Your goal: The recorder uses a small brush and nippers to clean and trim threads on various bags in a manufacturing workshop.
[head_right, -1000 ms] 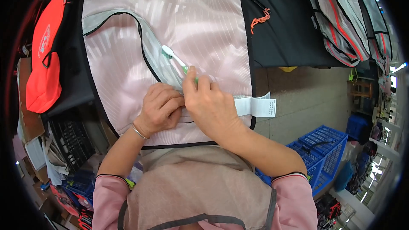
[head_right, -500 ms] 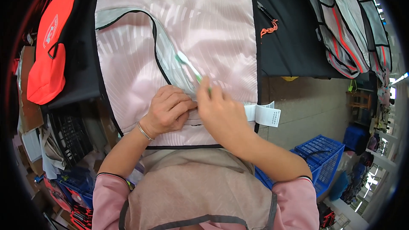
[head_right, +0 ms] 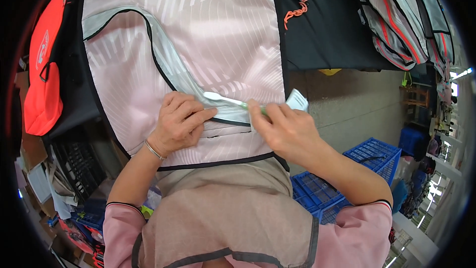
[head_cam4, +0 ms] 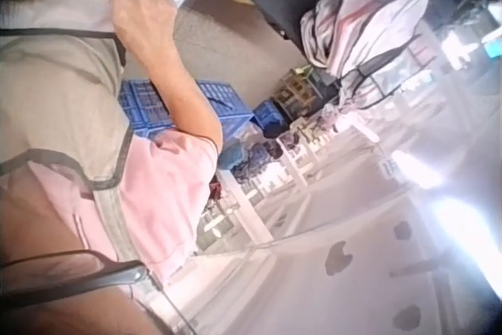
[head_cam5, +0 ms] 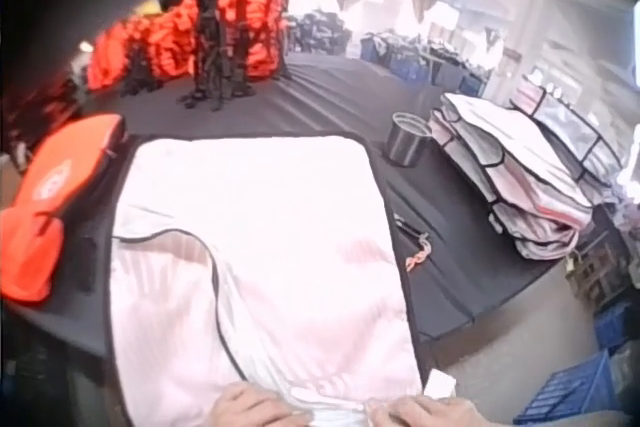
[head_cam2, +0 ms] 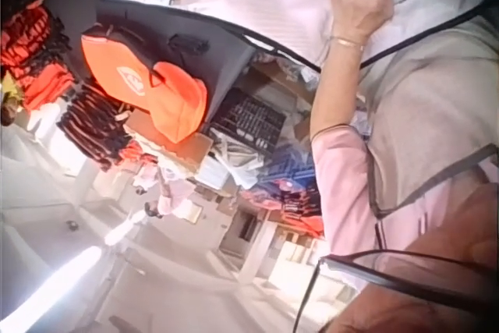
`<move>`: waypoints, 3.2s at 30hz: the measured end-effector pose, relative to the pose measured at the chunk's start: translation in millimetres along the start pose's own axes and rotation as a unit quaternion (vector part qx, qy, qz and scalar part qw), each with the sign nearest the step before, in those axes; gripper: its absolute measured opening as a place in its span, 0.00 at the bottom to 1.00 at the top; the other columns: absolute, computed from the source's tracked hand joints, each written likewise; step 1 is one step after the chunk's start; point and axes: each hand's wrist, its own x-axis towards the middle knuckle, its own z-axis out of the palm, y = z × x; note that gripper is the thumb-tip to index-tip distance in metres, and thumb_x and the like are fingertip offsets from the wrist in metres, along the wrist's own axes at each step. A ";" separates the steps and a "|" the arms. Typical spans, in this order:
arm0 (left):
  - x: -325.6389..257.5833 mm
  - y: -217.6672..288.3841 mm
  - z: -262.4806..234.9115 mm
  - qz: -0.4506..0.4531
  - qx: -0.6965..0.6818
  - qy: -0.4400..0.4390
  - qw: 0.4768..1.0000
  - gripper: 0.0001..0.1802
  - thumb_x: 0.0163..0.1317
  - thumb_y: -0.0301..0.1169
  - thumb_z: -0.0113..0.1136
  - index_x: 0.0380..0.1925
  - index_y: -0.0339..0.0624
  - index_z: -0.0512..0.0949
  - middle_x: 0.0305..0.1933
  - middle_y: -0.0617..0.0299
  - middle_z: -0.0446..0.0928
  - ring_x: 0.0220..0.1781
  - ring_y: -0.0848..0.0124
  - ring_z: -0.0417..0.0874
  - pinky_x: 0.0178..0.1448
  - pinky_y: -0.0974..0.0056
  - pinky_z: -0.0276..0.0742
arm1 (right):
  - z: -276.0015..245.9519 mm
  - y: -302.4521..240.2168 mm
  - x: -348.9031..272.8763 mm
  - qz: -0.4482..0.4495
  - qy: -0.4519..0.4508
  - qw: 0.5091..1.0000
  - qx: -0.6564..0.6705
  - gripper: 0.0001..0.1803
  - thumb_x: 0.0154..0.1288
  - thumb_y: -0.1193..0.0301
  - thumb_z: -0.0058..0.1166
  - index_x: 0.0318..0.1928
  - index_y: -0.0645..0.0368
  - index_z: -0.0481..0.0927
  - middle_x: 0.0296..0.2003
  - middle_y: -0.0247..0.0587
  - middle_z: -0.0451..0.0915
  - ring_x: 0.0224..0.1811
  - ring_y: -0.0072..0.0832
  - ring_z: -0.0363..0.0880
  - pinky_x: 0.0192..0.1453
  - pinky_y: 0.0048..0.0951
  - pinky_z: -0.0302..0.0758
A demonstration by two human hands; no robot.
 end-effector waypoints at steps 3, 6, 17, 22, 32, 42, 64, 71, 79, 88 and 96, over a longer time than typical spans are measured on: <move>0.4 -0.3 -1.2 0.000 -0.008 -0.006 1.000 0.18 0.44 0.22 0.62 0.39 0.45 0.82 0.33 0.68 0.74 0.41 0.68 0.78 0.49 0.62 0.70 | 0.2 -1.1 4.7 -0.008 0.001 1.000 -0.013 0.30 0.50 0.75 0.56 0.58 0.61 0.78 0.31 0.33 0.73 0.27 0.24 0.76 0.24 0.26 0.72; -5.3 -0.4 -1.0 -0.004 -0.010 0.000 1.000 0.19 0.42 0.22 0.62 0.39 0.46 0.82 0.34 0.68 0.74 0.41 0.68 0.77 0.49 0.62 0.69 | -8.2 9.7 -18.5 -0.002 -0.025 1.000 -0.015 0.29 0.50 0.74 0.56 0.57 0.62 0.78 0.30 0.33 0.73 0.27 0.25 0.76 0.24 0.26 0.72; -4.0 -3.5 -0.8 -0.002 -0.002 0.001 1.000 0.20 0.39 0.21 0.62 0.38 0.47 0.83 0.34 0.68 0.74 0.41 0.68 0.77 0.50 0.61 0.70 | -41.9 73.4 -15.7 -0.062 -0.072 0.994 -0.057 0.22 0.52 0.72 0.56 0.51 0.53 0.80 0.27 0.29 0.71 0.28 0.23 0.76 0.27 0.26 0.74; -6.0 -0.9 -5.8 -0.006 0.009 -0.006 1.000 0.19 0.40 0.21 0.62 0.37 0.47 0.83 0.34 0.68 0.74 0.42 0.68 0.77 0.55 0.59 0.69 | -70.7 108.5 -48.9 -0.032 -0.125 0.989 -0.069 0.22 0.52 0.74 0.57 0.51 0.53 0.81 0.25 0.31 0.71 0.28 0.28 0.77 0.28 0.30 0.74; -2.1 -0.6 -39.6 -0.114 0.131 -0.077 0.982 0.21 0.56 0.34 0.67 0.52 0.49 0.82 0.57 0.64 0.79 0.62 0.57 0.75 0.74 0.46 0.58 | -5.4 68.7 45.1 0.199 0.237 0.882 0.356 0.20 0.64 0.76 0.63 0.57 0.60 0.78 0.36 0.29 0.79 0.33 0.14 0.72 0.37 0.18 0.71; -8.0 -7.1 -37.2 -0.133 0.070 -0.010 0.989 0.13 0.53 0.29 0.69 0.41 0.44 0.86 0.43 0.60 0.83 0.57 0.54 0.78 0.69 0.46 0.69 | 54.8 75.4 148.0 0.232 0.194 0.937 0.172 0.41 0.52 0.48 0.69 0.65 0.43 0.67 0.47 0.40 0.81 0.43 0.46 0.84 0.43 0.42 0.82; -17.3 -77.3 -136.5 -0.562 -0.168 0.148 0.796 0.32 0.58 0.38 0.70 0.55 0.26 0.73 0.48 0.51 0.82 0.46 0.65 0.84 0.53 0.63 0.79 | 51.8 130.4 148.5 0.344 0.298 0.757 0.468 0.19 0.54 0.59 0.69 0.29 0.64 0.80 0.19 0.38 0.78 0.22 0.24 0.74 0.32 0.29 0.71; -27.7 -60.3 -138.6 -0.589 -0.375 0.208 0.685 0.22 0.60 0.30 0.65 0.52 0.29 0.75 0.45 0.53 0.82 0.41 0.66 0.86 0.48 0.63 0.83 | 24.4 116.1 146.9 0.343 0.284 0.762 0.470 0.15 0.56 0.63 0.68 0.28 0.60 0.79 0.21 0.24 0.71 0.25 0.15 0.63 0.30 0.24 0.62; -42.2 -67.3 -136.3 -0.579 -0.363 0.227 0.694 0.19 0.63 0.31 0.64 0.50 0.30 0.77 0.45 0.53 0.83 0.39 0.67 0.87 0.46 0.64 0.85 | 29.0 115.7 162.7 0.320 0.293 0.764 0.477 0.13 0.57 0.65 0.68 0.29 0.61 0.78 0.20 0.24 0.69 0.23 0.14 0.62 0.28 0.23 0.59; 5.9 -45.6 -207.2 -0.459 -0.289 0.310 0.781 0.24 0.61 0.33 0.68 0.54 0.30 0.76 0.50 0.56 0.81 0.47 0.70 0.83 0.56 0.66 0.76 | -47.6 124.3 175.0 0.272 0.357 0.764 0.463 0.12 0.59 0.64 0.66 0.30 0.61 0.81 0.20 0.22 0.69 0.23 0.13 0.60 0.28 0.23 0.57; 90.0 -31.9 -319.5 -0.168 -0.084 0.432 0.882 0.17 0.62 0.33 0.68 0.47 0.35 0.81 0.48 0.60 0.82 0.47 0.74 0.81 0.56 0.68 0.75 | -105.2 174.5 179.0 0.212 0.515 0.696 0.453 0.15 0.58 0.64 0.65 0.38 0.64 0.83 0.26 0.32 0.80 0.29 0.18 0.74 0.37 0.25 0.72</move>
